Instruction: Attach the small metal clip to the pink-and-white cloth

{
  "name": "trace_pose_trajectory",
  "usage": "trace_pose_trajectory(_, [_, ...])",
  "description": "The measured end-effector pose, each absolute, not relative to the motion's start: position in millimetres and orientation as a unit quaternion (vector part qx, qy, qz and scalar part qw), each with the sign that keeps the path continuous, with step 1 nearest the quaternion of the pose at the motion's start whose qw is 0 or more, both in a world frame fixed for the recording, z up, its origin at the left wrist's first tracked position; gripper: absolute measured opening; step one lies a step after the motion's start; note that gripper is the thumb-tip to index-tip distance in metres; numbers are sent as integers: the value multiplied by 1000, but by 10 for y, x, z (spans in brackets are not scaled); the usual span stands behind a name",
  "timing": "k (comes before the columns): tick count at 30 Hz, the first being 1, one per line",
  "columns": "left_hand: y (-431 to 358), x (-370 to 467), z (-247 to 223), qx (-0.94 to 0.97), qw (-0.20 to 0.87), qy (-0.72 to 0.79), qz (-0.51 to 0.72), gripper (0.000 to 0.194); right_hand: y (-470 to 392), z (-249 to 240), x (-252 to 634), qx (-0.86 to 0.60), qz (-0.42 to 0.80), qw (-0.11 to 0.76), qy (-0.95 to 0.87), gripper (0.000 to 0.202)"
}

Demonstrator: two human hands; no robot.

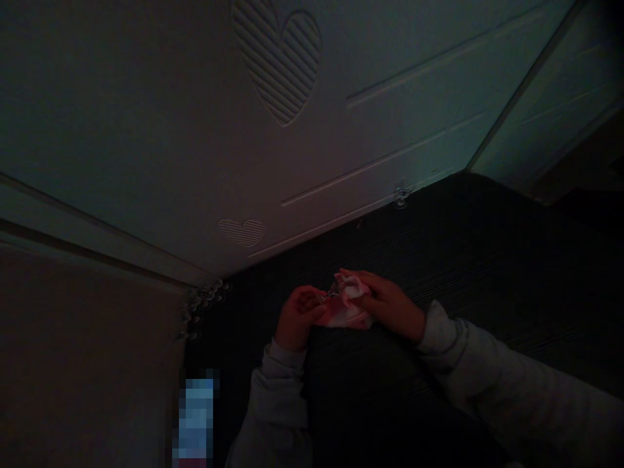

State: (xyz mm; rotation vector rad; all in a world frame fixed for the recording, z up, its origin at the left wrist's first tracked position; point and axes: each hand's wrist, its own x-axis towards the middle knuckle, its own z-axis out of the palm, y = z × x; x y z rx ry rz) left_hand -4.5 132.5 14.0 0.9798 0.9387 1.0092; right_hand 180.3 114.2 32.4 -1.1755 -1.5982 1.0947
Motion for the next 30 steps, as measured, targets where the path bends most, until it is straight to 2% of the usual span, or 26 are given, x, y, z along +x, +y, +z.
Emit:
trace_pose_trajectory(5, [1305,-64,153,446,680,434,389,37,1139,333,1784,-510,445,423,-603,36])
trace_pose_trajectory(10, [1296,-74,172,469,681,437,354,32,1157,315,1784,-507,469,417,-591,23])
trace_pose_trajectory(21, [1299,-90,134,470,678,440,355,34,1198,295,1825,-460,507,399,-611,31])
trace_pose_trajectory(30, [1299,-88,146,472,672,445,357,33,1192,315,1829,-453,482,389,-641,27])
